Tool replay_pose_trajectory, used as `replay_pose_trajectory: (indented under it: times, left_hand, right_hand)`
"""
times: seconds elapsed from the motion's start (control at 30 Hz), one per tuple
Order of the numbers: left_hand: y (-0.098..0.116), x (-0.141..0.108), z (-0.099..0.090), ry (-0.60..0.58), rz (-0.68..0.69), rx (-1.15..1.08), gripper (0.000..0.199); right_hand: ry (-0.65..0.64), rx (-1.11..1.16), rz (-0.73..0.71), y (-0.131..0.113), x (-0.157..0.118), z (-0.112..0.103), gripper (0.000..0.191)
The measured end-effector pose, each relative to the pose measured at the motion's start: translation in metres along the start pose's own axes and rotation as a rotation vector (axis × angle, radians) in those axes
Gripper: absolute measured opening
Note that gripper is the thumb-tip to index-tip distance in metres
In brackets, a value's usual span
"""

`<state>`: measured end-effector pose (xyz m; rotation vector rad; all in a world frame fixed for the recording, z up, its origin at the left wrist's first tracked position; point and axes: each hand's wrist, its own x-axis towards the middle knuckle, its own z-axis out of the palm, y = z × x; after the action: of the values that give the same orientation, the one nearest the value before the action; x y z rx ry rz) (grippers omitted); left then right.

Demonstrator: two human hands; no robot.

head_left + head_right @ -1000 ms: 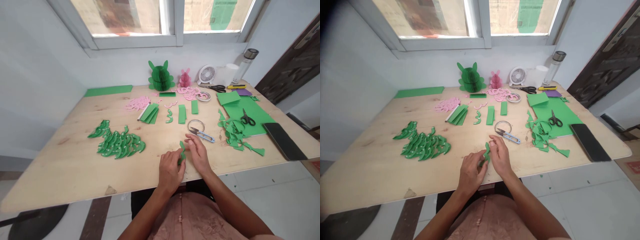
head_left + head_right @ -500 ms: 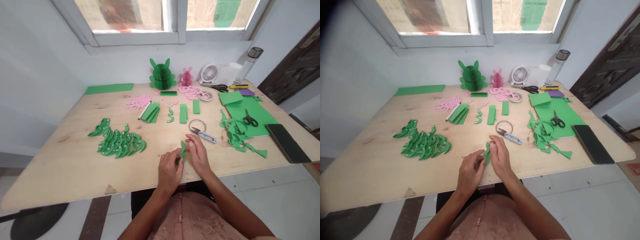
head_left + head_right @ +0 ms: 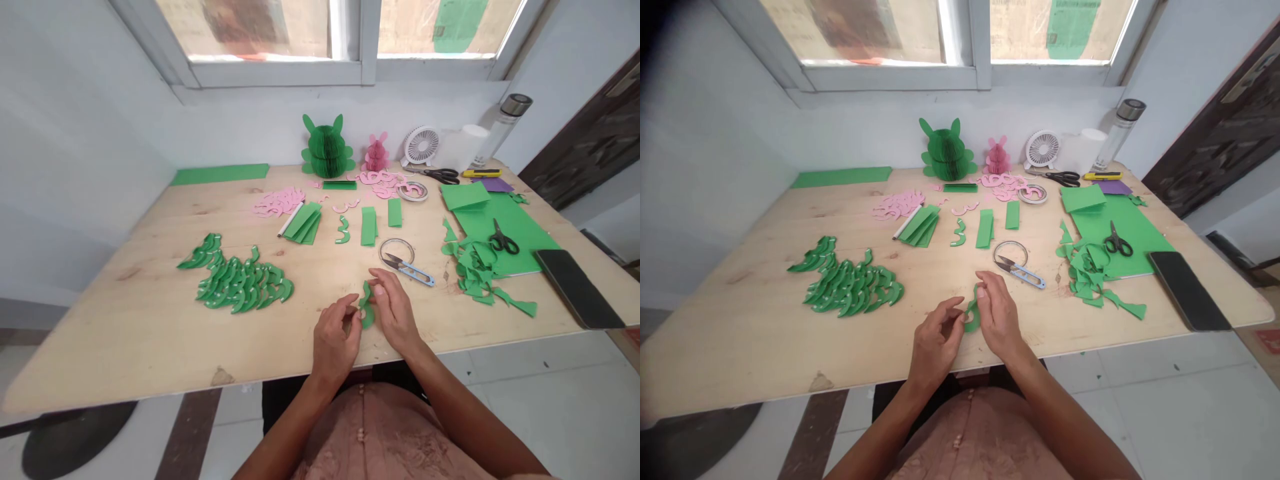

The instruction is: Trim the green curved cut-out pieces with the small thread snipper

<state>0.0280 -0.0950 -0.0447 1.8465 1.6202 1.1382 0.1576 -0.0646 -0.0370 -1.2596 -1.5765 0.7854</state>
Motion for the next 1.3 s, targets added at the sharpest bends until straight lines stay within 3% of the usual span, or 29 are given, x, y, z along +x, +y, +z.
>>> replay_pose_trajectory:
  times: [0.33,0.9,1.3]
  left_hand:
    - [-0.005,0.004,-0.01,0.079,0.023,0.164,0.028]
    - [-0.009,0.007,-0.012,0.054,0.08,0.314,0.031]
    - [-0.011,0.005,-0.014,0.012,0.181,0.376,0.029]
  right_hand:
    - [0.0,-0.016,-0.02,0.001,0.0,0.0,0.033]
    - [-0.007,-0.091,-0.036,0.002,0.0,0.0,0.035]
    - [-0.104,-0.148,0.007,0.003,-0.001,0.0,0.037]
